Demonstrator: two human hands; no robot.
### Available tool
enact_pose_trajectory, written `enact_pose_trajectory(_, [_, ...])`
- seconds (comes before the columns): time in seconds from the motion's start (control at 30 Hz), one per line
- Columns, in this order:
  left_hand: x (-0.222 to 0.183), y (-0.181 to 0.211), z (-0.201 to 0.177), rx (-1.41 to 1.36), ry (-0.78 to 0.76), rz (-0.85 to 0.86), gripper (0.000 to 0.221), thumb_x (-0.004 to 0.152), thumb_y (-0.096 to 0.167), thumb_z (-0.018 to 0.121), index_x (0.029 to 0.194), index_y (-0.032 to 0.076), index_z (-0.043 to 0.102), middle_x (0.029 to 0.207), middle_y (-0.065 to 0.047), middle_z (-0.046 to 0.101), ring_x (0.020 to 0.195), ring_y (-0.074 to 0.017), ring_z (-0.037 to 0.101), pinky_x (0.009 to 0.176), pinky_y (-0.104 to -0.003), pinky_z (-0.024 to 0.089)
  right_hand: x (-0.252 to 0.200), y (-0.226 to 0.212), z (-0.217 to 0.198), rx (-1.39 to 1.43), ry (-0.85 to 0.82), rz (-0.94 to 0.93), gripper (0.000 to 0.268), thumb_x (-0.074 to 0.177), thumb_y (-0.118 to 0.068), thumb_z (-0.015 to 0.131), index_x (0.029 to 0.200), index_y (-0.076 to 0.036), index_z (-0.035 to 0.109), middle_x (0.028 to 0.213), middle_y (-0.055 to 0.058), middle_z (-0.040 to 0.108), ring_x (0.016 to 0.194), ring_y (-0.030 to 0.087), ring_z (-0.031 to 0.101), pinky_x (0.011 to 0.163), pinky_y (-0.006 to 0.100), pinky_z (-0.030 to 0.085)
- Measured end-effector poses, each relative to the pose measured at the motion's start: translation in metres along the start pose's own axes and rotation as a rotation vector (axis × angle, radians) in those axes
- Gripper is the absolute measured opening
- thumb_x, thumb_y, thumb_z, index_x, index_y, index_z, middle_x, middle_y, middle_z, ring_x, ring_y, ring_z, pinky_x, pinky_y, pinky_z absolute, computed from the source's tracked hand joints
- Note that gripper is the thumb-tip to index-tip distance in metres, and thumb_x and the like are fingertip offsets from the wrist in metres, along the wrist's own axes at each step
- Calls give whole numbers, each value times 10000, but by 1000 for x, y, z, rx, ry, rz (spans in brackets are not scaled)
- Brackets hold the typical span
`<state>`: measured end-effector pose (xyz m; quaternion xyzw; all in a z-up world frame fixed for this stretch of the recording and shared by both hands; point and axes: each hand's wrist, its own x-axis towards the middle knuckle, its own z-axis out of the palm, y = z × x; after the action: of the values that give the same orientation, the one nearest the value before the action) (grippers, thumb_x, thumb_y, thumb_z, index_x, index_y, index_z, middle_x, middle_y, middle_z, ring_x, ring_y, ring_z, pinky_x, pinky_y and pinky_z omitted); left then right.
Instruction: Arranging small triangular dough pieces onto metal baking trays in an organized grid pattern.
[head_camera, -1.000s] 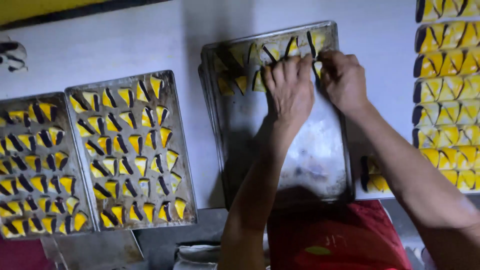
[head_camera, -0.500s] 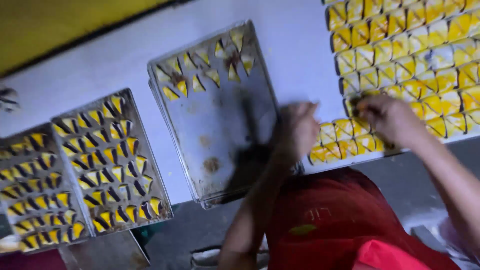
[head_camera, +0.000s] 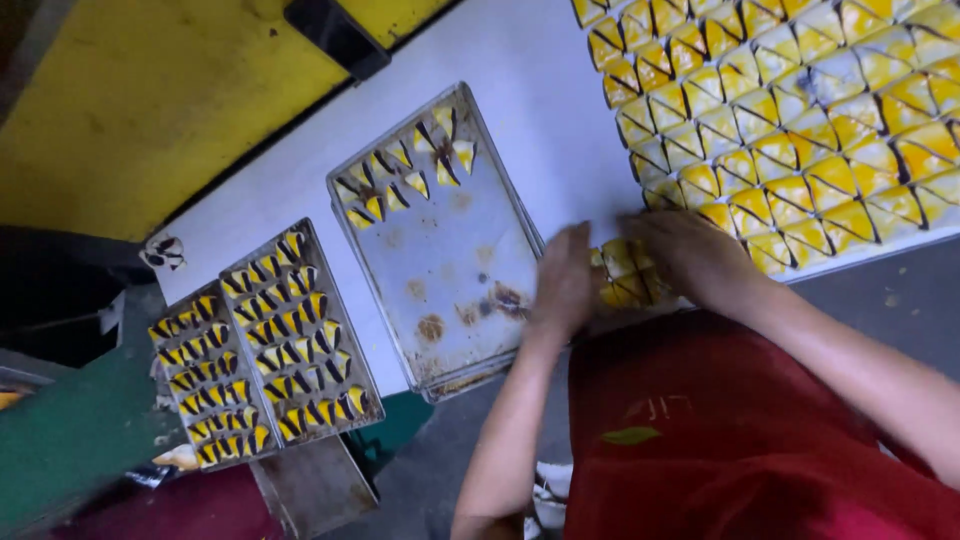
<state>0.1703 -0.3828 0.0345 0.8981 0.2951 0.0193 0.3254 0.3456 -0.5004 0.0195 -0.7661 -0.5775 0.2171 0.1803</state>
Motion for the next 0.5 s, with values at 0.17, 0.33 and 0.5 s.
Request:
enact_pose_trajectory(0.17, [-14,-31,7,302,-105,-116,404,789,231,729,1156,79,654,1055,-98,622,1039,-371,621,894,-504,479,18,-17,38,-423,40,-162,548,805,-430,750,1293,-197,660,1175,71,639,1073,302,644,835,450,546])
enact_pose_trajectory(0.33, [-34,-18,-16,191,329,248,189,815,252,655,965,151,601,860,-17,564,713,-263,618,676,-442,501,18,-31,14,-151,-339,54,539,809,-422,780,1292,-261,604,1183,22,689,1246,264,602,1032,458,512])
enact_pose_trajectory(0.5, [-48,-72,25,17,593,98,239,938,149,615,1176,147,633,984,-64,596,918,-285,637,842,-441,552,51,-102,-12,-62,-368,79,539,833,-334,770,1333,-207,617,1141,120,773,1151,367,700,989,536,532])
